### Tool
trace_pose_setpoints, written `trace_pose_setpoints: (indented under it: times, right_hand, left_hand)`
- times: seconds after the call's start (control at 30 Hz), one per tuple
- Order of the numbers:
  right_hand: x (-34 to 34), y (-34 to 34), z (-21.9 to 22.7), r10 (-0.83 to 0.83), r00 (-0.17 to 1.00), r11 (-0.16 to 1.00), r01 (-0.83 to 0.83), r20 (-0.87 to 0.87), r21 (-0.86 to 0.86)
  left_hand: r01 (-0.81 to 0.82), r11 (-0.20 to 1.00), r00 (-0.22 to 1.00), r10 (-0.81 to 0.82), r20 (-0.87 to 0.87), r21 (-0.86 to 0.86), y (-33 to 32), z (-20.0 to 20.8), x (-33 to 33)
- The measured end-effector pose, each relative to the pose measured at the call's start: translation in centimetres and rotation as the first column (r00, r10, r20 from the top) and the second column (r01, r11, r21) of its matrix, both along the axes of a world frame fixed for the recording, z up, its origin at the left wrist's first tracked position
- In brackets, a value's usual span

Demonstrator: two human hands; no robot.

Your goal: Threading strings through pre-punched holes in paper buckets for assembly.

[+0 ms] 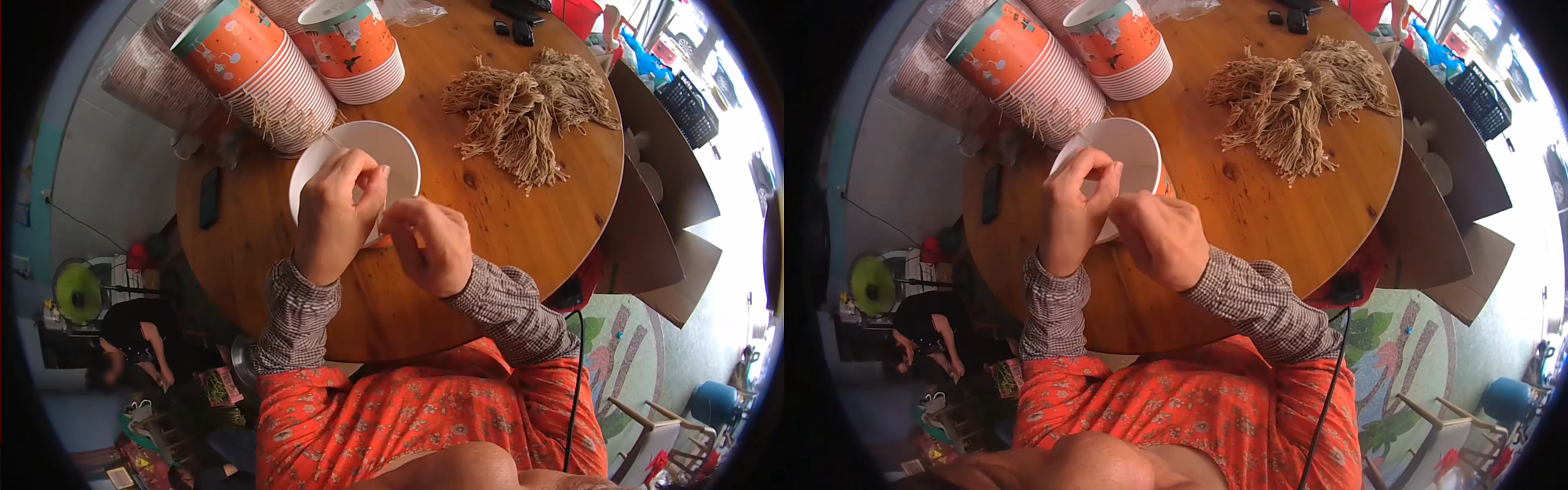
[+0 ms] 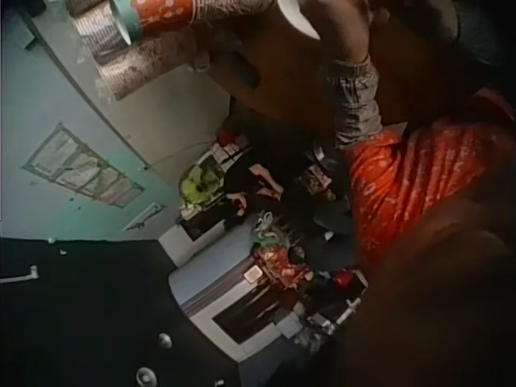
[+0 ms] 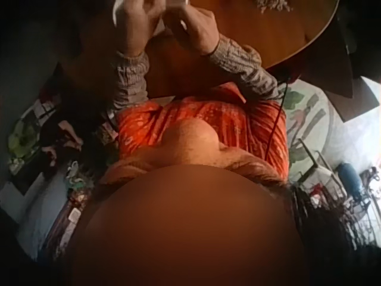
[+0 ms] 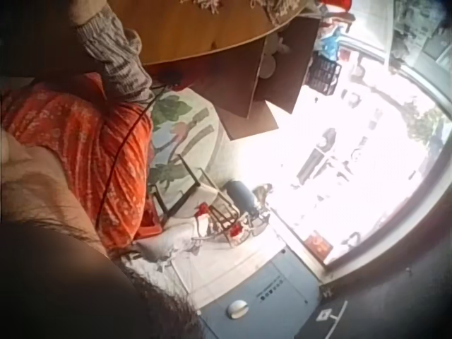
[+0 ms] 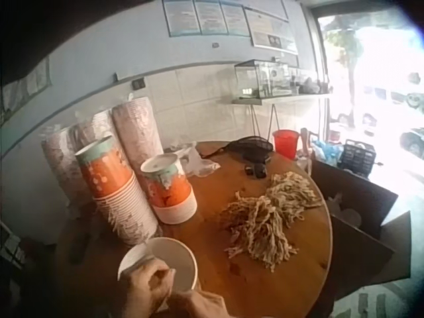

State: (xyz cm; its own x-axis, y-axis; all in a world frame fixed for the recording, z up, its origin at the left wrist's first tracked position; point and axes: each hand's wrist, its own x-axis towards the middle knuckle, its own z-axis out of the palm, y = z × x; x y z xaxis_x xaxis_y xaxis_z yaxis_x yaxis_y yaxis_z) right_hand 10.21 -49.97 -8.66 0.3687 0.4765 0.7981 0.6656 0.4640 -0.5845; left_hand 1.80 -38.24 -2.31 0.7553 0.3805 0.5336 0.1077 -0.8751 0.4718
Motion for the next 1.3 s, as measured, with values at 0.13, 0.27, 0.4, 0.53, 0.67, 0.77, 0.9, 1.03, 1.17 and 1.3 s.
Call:
trace_pose_setpoints:
  times: [0.13,0.27,0.4,0.53,0.67,0.77,0.9,1.03,1.17,1.3]
  right_hand:
    - [0.3,0.0,1.0,-0.130,0.992,0.991,0.130,0.009,-0.041]
    - [1.7,0.3,1.3,-0.197,0.980,0.979,0.198,0.028,-0.056]
    - [2.1,0.2,1.5,-0.179,0.978,0.976,0.190,0.103,-0.106]
    - [3.1,-0.1,0.6,-0.196,0.954,0.966,0.228,0.227,-0.124]
    - [2.8,-2.0,0.5,-0.233,0.936,0.953,0.274,0.265,-0.128]
    - [2.3,-3.5,1.0,-0.260,0.938,0.945,0.296,0.232,-0.137]
    - [2.1,-4.6,1.3,-0.206,0.957,0.950,0.245,0.202,-0.191]
    - [2.1,-4.6,2.3,-0.078,0.979,0.971,0.117,0.186,-0.211]
    - [2.1,-3.7,3.2,0.017,1.000,0.974,-0.014,0.010,-0.226]
    - [2.6,-2.6,3.7,-0.009,1.000,0.976,0.006,-0.014,-0.217]
  left_hand:
    - [0.194,0.923,0.971,-0.132,0.201,-0.333,1.1,-0.8,-1.0]
    - [0.220,0.876,0.967,-0.137,0.215,-0.430,0.9,-0.5,-2.5]
    - [0.270,0.588,0.963,-0.151,0.224,-0.762,0.4,-0.9,-3.7]
    - [0.402,0.084,0.892,-0.259,0.370,-0.912,1.3,-1.7,-3.4]
    - [0.297,0.378,0.916,-0.371,0.150,-0.877,1.5,-1.5,-2.5]
    - [0.310,0.640,0.900,-0.435,0.001,-0.703,1.0,-0.3,-2.1]
    - [0.273,0.723,0.923,-0.382,-0.038,-0.635,0.1,0.3,-1.8]
    - [0.265,0.690,0.930,-0.367,-0.010,-0.673,-0.4,0.0,-1.5]
    - [0.212,0.572,0.928,-0.372,-0.020,-0.793,-0.4,0.3,-1.4]
    - [0.326,0.524,0.897,-0.433,0.083,-0.787,-0.4,-0.5,-1.3]
